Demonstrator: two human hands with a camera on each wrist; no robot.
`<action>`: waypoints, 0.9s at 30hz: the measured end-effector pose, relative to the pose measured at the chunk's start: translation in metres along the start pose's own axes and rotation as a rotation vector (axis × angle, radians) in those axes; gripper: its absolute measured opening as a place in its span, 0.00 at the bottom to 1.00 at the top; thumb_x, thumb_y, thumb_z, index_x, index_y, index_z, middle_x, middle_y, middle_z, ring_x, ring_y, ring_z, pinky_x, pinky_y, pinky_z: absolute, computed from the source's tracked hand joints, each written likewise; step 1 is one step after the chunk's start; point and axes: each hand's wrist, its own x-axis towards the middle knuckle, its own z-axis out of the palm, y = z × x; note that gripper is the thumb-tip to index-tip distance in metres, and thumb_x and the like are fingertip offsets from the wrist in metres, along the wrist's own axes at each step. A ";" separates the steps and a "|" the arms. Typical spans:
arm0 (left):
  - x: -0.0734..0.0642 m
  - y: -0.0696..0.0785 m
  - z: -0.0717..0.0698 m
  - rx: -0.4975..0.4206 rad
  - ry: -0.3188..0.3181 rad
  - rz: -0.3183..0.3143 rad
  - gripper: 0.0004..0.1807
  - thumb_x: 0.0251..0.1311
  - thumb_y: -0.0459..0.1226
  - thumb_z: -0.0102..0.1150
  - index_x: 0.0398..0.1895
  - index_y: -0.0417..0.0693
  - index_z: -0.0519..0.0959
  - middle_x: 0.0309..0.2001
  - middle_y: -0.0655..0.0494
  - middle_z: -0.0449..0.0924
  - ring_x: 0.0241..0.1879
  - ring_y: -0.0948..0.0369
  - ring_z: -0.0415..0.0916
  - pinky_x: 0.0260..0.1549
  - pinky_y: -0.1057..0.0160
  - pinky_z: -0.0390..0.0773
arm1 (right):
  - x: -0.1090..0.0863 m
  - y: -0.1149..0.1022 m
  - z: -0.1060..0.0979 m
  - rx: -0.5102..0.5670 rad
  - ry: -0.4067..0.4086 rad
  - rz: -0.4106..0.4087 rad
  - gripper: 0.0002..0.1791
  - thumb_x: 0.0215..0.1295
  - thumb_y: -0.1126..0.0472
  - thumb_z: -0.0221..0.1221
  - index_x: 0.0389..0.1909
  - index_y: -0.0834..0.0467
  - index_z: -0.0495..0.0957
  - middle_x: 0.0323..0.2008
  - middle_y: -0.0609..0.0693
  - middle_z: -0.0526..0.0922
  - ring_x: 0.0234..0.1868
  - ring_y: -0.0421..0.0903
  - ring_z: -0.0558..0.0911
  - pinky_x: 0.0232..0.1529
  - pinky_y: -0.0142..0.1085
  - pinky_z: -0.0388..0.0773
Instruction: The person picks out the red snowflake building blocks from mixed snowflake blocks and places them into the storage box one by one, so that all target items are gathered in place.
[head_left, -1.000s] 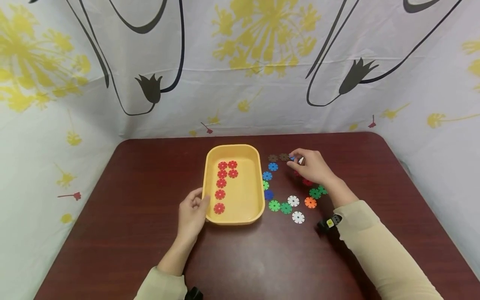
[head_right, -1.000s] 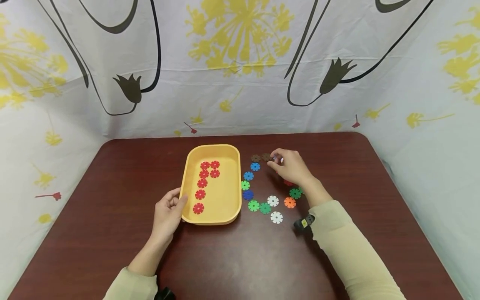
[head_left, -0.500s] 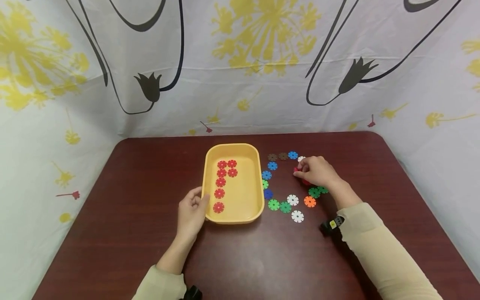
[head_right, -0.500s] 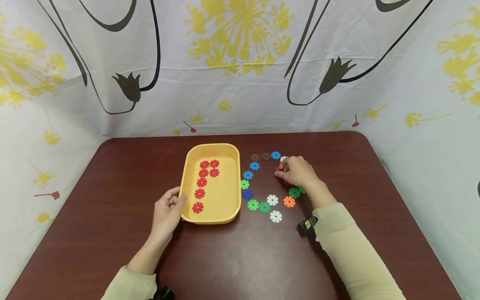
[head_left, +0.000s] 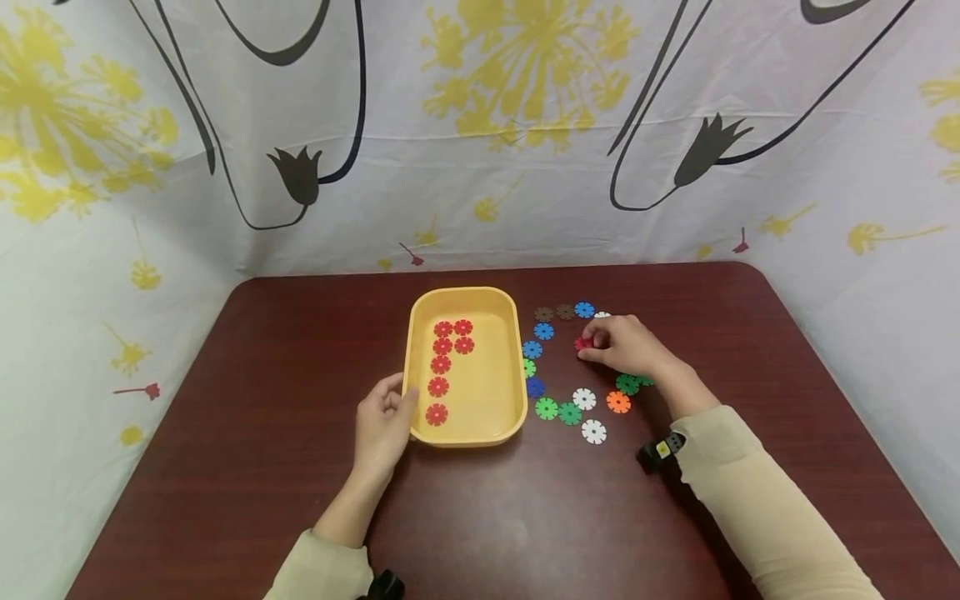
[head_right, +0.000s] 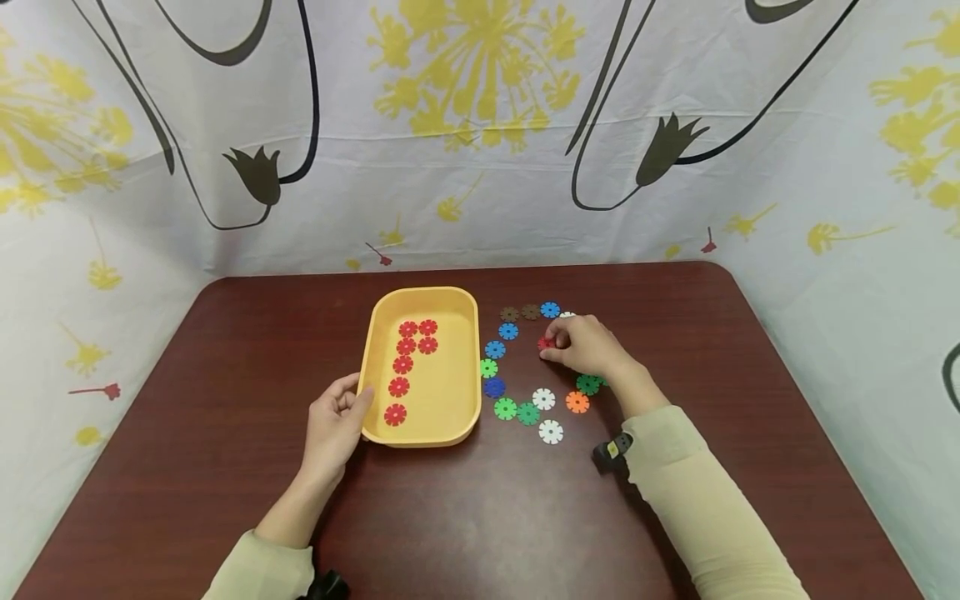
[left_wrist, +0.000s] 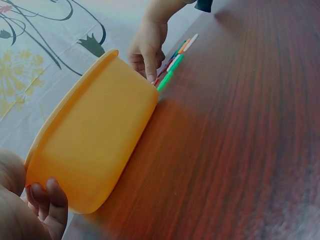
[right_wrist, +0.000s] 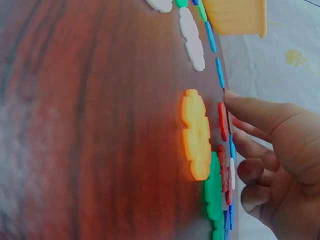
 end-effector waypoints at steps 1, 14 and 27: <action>0.000 0.000 0.000 -0.001 0.000 0.000 0.20 0.69 0.36 0.60 0.63 0.40 0.76 0.24 0.48 0.74 0.15 0.62 0.70 0.15 0.66 0.75 | 0.000 0.000 0.001 -0.008 0.015 0.009 0.12 0.62 0.56 0.71 0.40 0.59 0.83 0.29 0.48 0.80 0.29 0.45 0.75 0.33 0.40 0.73; 0.000 0.000 0.000 -0.010 -0.010 -0.014 0.21 0.69 0.36 0.60 0.63 0.40 0.76 0.25 0.49 0.74 0.15 0.61 0.70 0.15 0.65 0.76 | 0.004 -0.006 -0.001 -0.051 -0.025 0.123 0.15 0.63 0.52 0.71 0.36 0.59 0.79 0.29 0.50 0.77 0.31 0.47 0.73 0.33 0.42 0.70; 0.001 0.000 -0.001 -0.014 -0.009 -0.016 0.21 0.69 0.36 0.60 0.63 0.40 0.76 0.23 0.52 0.72 0.15 0.62 0.70 0.15 0.66 0.75 | 0.008 -0.009 -0.001 -0.022 -0.045 0.128 0.16 0.62 0.55 0.71 0.39 0.61 0.77 0.32 0.52 0.78 0.34 0.50 0.74 0.37 0.42 0.72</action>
